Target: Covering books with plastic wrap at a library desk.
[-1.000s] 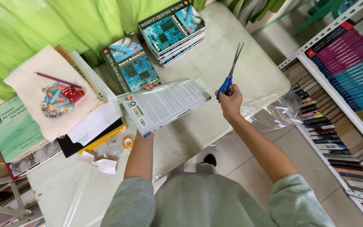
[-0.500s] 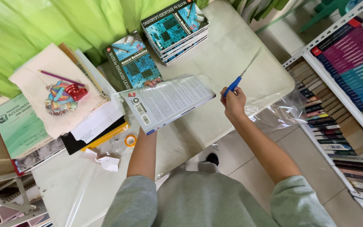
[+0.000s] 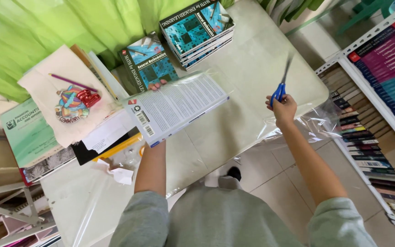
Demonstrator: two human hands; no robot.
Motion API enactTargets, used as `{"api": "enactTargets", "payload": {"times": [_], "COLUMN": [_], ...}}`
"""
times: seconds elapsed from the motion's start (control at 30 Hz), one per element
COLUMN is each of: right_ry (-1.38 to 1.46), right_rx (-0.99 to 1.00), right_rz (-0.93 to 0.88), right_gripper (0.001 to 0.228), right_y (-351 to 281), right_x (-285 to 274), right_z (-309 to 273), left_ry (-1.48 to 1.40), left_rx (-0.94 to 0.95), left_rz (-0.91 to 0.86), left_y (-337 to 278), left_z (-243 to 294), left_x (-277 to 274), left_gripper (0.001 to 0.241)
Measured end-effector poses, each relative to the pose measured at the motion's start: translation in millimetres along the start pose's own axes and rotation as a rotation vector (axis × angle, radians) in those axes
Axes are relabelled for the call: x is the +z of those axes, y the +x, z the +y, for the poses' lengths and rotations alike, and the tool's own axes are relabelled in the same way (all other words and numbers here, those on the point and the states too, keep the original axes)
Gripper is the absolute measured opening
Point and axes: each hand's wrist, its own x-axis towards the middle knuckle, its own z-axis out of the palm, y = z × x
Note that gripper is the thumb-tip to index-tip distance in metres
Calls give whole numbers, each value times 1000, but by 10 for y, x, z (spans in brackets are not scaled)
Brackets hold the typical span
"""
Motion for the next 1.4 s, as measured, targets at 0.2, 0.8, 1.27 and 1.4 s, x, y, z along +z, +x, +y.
{"api": "enactTargets", "payload": {"times": [0.2, 0.8, 1.27, 1.4], "right_ry": [-675, -929, -678, -441], "right_rx": [-435, 16, -105, -205], "right_rz": [74, -275, -63, 54], "right_gripper": [26, 60, 32, 14], "right_y": [104, 363, 253, 410], "right_x": [12, 328, 520, 388], "right_z": [-21, 794, 616, 730], "left_ry": [72, -190, -187, -308], "left_rx": [-18, -507, -739, -763], "left_rz": [43, 783, 753, 755], "left_y": [-173, -570, -657, -609], "left_z": [-63, -506, -594, -527], "left_x": [130, -766, -573, -430], "left_gripper": [36, 32, 43, 49]}}
